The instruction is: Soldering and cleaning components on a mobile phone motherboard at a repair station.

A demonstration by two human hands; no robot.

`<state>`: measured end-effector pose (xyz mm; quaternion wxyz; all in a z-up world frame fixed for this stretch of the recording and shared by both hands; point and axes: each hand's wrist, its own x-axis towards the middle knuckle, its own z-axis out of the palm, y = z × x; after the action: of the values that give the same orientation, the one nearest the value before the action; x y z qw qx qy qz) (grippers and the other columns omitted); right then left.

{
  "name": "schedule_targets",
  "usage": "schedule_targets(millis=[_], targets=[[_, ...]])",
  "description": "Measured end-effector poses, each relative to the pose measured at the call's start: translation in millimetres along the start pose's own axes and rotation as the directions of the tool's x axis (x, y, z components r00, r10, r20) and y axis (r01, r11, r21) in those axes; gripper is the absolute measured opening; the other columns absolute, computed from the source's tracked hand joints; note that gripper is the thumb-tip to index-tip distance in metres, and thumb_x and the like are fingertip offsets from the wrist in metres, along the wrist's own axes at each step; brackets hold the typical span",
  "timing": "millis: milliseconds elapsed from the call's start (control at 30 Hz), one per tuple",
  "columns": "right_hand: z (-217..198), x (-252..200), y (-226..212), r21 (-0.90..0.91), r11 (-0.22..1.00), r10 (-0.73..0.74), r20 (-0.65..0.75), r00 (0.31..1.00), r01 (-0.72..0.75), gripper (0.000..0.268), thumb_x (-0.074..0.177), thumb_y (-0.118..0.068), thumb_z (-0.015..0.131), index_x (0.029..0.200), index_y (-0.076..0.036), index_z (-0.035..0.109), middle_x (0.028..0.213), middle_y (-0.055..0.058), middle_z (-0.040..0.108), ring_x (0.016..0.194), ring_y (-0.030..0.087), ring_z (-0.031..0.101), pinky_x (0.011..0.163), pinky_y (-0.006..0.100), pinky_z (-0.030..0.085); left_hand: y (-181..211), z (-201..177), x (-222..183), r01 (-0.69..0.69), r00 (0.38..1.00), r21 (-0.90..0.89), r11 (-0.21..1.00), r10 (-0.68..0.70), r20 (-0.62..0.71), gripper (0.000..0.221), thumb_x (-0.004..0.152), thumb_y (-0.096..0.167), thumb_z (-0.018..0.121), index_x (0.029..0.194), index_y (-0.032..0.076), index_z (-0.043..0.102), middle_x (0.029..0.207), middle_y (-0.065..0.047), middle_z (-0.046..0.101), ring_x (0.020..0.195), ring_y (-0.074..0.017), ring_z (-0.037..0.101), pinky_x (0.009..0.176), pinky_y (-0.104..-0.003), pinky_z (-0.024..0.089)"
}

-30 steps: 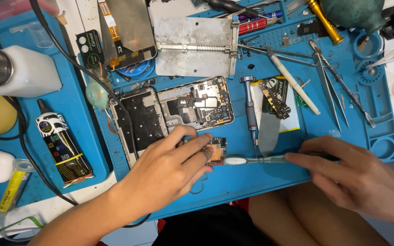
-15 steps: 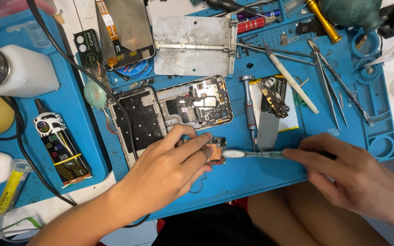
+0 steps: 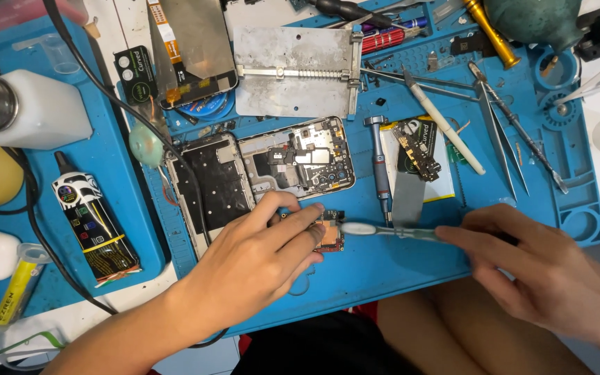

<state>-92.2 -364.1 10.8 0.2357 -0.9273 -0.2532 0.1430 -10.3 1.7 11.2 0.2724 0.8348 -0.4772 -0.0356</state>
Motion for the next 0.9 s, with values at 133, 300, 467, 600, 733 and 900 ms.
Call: schedule_targets(millis=[133, 300, 467, 600, 733, 900], targets=[[2, -5, 4, 0.084, 0.995, 0.04, 0.111, 0.993, -0.049, 0.044, 0.1, -0.031, 0.046, 0.14, -0.028, 0.063, 0.123, 0.009, 0.062, 0.093, 0.025, 0.073, 0.076, 0.04, 0.058, 0, 0, 0, 0.005, 1.0, 0.0, 1.0, -0.005, -0.001, 0.024, 0.093, 0.017, 0.08, 0.106, -0.001, 0.069, 0.123, -0.017, 0.068, 0.109, -0.0341, 0.053, 0.052, -0.04, 0.058], [5, -3, 5, 0.091, 0.996, 0.008, 0.033, 0.999, -0.011, 0.046, 0.101, -0.033, 0.044, 0.141, -0.022, 0.063, 0.124, 0.012, 0.061, 0.099, 0.027, 0.07, 0.085, 0.04, 0.055, -1, 1, 0, -0.01, 1.0, 0.008, 1.0, 0.01, -0.005, 0.024, 0.093, 0.017, 0.08, 0.106, -0.001, 0.07, 0.123, -0.017, 0.068, 0.109, -0.0338, 0.053, 0.052, -0.04, 0.059], [-18, 7, -20, 0.114, 0.99, 0.099, -0.12, 0.988, -0.085, 0.036, 0.095, -0.016, 0.057, 0.129, -0.015, 0.069, 0.12, 0.009, 0.065, 0.09, 0.02, 0.073, 0.08, 0.032, 0.057, 0, -6, 1, -0.052, 0.997, 0.022, 0.998, 0.054, -0.054, 0.028, 0.094, 0.017, 0.081, 0.112, -0.001, 0.07, 0.123, -0.017, 0.067, 0.105, -0.0361, 0.055, 0.068, -0.041, 0.058], [-21, 16, -25, -0.035, 0.944, 0.284, -0.414, 0.865, -0.327, 0.04, 0.098, -0.006, 0.067, 0.137, -0.001, 0.07, 0.121, 0.021, 0.068, 0.109, 0.032, 0.068, 0.098, 0.041, 0.053, 5, -23, 12, -0.116, 0.955, 0.032, 0.993, 0.12, -0.273, 0.022, 0.096, 0.01, 0.079, 0.108, -0.006, 0.069, 0.113, -0.022, 0.07, 0.098, -0.0358, 0.065, 0.089, -0.045, 0.055], [1, 20, 4, -0.277, 0.903, 0.153, -0.507, 0.848, -0.329, 0.039, 0.102, -0.008, 0.074, 0.14, 0.001, 0.074, 0.125, 0.025, 0.067, 0.111, 0.041, 0.068, 0.093, 0.051, 0.06, 6, -29, 9, -0.03, 0.912, 0.058, 0.998, 0.051, -0.407, 0.027, 0.093, 0.013, 0.082, 0.107, -0.007, 0.071, 0.115, -0.024, 0.071, 0.094, -0.0399, 0.061, 0.082, -0.042, 0.059], [-2, 49, -2, -0.353, 0.893, 0.033, -0.569, 0.821, -0.28, 0.031, 0.1, -0.003, 0.075, 0.13, 0.004, 0.079, 0.11, 0.018, 0.065, 0.094, 0.032, 0.067, 0.078, 0.041, 0.058, 5, -33, 7, 0.05, 0.838, 0.108, 0.993, 0.017, -0.546, 0.037, 0.089, 0.014, 0.087, 0.11, -0.008, 0.067, 0.114, -0.027, 0.072, 0.094, -0.0413, 0.063, 0.086, -0.043, 0.056]])
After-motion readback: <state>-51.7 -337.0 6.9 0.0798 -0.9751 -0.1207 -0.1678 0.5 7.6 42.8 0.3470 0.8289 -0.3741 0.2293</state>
